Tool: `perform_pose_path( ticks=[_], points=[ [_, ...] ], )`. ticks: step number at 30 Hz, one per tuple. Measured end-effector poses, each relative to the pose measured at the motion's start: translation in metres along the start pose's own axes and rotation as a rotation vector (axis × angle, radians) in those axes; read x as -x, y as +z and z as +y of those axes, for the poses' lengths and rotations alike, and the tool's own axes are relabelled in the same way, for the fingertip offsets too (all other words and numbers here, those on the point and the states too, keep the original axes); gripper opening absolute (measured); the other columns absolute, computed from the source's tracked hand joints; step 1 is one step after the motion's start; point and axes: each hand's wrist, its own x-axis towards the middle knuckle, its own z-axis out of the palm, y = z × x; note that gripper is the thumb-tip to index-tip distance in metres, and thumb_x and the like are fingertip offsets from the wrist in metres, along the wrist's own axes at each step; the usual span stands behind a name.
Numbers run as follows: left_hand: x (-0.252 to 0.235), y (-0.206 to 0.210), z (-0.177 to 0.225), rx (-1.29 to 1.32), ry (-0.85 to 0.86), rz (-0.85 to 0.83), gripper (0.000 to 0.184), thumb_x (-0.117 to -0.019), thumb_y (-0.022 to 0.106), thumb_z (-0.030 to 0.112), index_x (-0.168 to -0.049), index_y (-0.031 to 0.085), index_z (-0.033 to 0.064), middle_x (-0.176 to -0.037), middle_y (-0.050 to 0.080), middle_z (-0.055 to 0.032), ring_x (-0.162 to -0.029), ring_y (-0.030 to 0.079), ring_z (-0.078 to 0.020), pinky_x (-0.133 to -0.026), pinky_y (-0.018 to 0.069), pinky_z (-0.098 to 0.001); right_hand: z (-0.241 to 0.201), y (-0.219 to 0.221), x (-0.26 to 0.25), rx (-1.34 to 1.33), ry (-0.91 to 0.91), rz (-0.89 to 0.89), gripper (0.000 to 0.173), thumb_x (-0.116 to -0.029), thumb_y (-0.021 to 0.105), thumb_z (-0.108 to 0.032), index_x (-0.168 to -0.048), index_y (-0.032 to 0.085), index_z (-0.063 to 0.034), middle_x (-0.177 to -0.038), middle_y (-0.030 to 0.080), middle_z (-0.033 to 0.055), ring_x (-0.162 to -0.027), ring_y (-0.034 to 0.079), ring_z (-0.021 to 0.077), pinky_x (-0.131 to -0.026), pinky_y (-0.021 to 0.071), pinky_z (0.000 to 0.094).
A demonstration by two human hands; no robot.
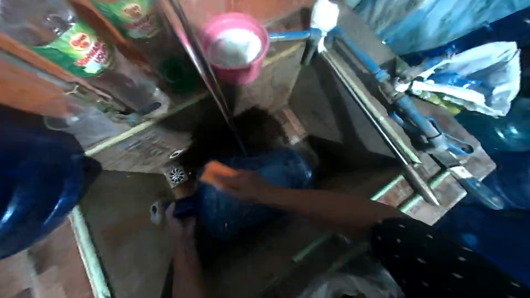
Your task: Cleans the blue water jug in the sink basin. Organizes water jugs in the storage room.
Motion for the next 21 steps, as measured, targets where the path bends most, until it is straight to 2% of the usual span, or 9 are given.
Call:
perform_pose_path(
  ticks=[2, 3, 5, 8, 10, 13, 16, 18, 21],
  points=[
    [-0.001, -0.022, -0.01, -0.035, -0.053, 0.199, 0.026, -0.109, 0.034, 0.033, -0.109, 0.052, 0.0155, -0.087, 0.063, 0.0031, -0.077, 0.064, -0.0055, -0.067, 0.058, -0.0279, 0.085, -0.029, 0.025, 0.097, 0.235, -0.002, 0.041, -0.1089, 0.049, -0.024, -0.149, 0.055, -0.0163, -0.138, 0.063, 0.0161, -0.117, 0.067, 0.0346, -0.098, 0.0549, 0.0543],
    [0.001, -0.023, -0.014, -0.08, -0.058, 0.278, 0.031, -0.11, 0.034, 0.036, -0.123, 0.05, 0.0127, -0.1, 0.059, -0.0009, -0.086, 0.06, -0.0079, -0.074, 0.055, -0.0309, 0.117, -0.048, 0.036, 0.086, 0.375, -0.049, 0.043, -0.1087, 0.049, -0.023, -0.15, 0.053, -0.0137, -0.138, 0.063, 0.0194, -0.121, 0.065, 0.0383, -0.101, 0.0506, 0.0582],
    [-0.001, -0.004, -0.013, -0.139, -0.034, 0.289, 0.045, -0.1107, 0.036, 0.036, -0.145, 0.042, 0.007, -0.125, 0.056, -0.0096, -0.104, 0.057, -0.0147, -0.09, 0.0514, -0.0387, 0.117, -0.064, 0.038, 0.103, 0.509, -0.119, 0.046, -0.1086, 0.049, -0.025, -0.153, 0.049, -0.0127, -0.141, 0.059, 0.0226, -0.127, 0.06, 0.0407, -0.107, 0.0453, 0.0597],
    [-0.014, 0.036, 0.007, -0.112, 0.053, 0.07, 0.021, -0.1088, 0.036, 0.026, -0.114, 0.051, 0.0124, -0.088, 0.062, 0.0021, -0.077, 0.063, -0.0062, -0.069, 0.058, -0.029, 0.014, -0.024, 0.004, 0.036, 0.146, -0.018, 0.042, -0.1042, 0.056, -0.023, -0.145, 0.06, -0.0153, -0.127, 0.069, 0.0216, -0.112, 0.069, 0.0375, -0.096, 0.0545, 0.0553],
    [-0.02, 0.032, 0.007, -0.033, 0.069, -0.169, 0.026, -0.1076, 0.027, 0.022, -0.106, 0.052, 0.0144, -0.084, 0.067, 0.0053, -0.079, 0.068, -0.0062, -0.071, 0.0606, -0.028, -0.02, -0.01, -0.005, -0.023, -0.051, 0.032, 0.04, -0.1032, 0.059, -0.023, -0.143, 0.063, -0.0164, -0.128, 0.068, 0.0222, -0.111, 0.069, 0.0387, -0.093, 0.0545, 0.056],
    [-0.013, -0.002, 0.005, -0.078, -0.003, 0.021, 0.028, -0.1105, 0.031, 0.033, -0.111, 0.053, 0.0156, -0.089, 0.066, 0.0043, -0.08, 0.067, -0.0062, -0.07, 0.06, -0.0288, 0.066, -0.026, 0.03, 0.01, 0.2, 0.091, 0.041, -0.1067, 0.052, -0.027, -0.146, 0.059, -0.0143, -0.13, 0.068, 0.0194, -0.113, 0.069, 0.0365, -0.096, 0.0555, 0.056],
    [-0.008, -0.015, -0.002, -0.196, 0.005, 0.297, 0.045, -0.1089, 0.041, 0.038, -0.144, 0.046, 0.0097, -0.122, 0.059, -0.008, -0.102, 0.059, -0.0146, -0.087, 0.0528, -0.0387, 0.16, -0.058, 0.078, 0.133, 0.637, -0.093, 0.044, -0.1088, 0.047, -0.027, -0.147, 0.053, -0.0056, -0.142, 0.057, 0.0258, -0.13, 0.057, 0.0437, -0.108, 0.0443, 0.0617],
    [-0.015, 0.0, 0.008, -0.199, 0.085, 0.286, 0.036, -0.1086, 0.042, 0.034, -0.133, 0.049, 0.0088, -0.107, 0.059, -0.0047, -0.09, 0.059, -0.0109, -0.078, 0.0541, -0.0341, 0.157, -0.057, 0.085, 0.17, 0.752, -0.161, 0.048, -0.1075, 0.047, -0.022, -0.151, 0.046, -0.001, -0.152, 0.046, 0.0272, -0.14, 0.047, 0.0439, -0.113, 0.0397, 0.0599],
    [-0.02, -0.001, 0.031, -0.095, 0.227, 0.041, 0.028, -0.1113, 0.029, 0.03, -0.113, 0.051, 0.014, -0.089, 0.064, 0.0044, -0.081, 0.066, -0.0056, -0.073, 0.059, -0.0271, 0.13, -0.062, 0.088, 0.091, 0.786, -0.192, 0.046, -0.1081, 0.05, -0.025, -0.147, 0.051, 0.0001, -0.147, 0.05, 0.0298, -0.137, 0.05, 0.0448, -0.113, 0.0396, 0.0588]
  ],
)
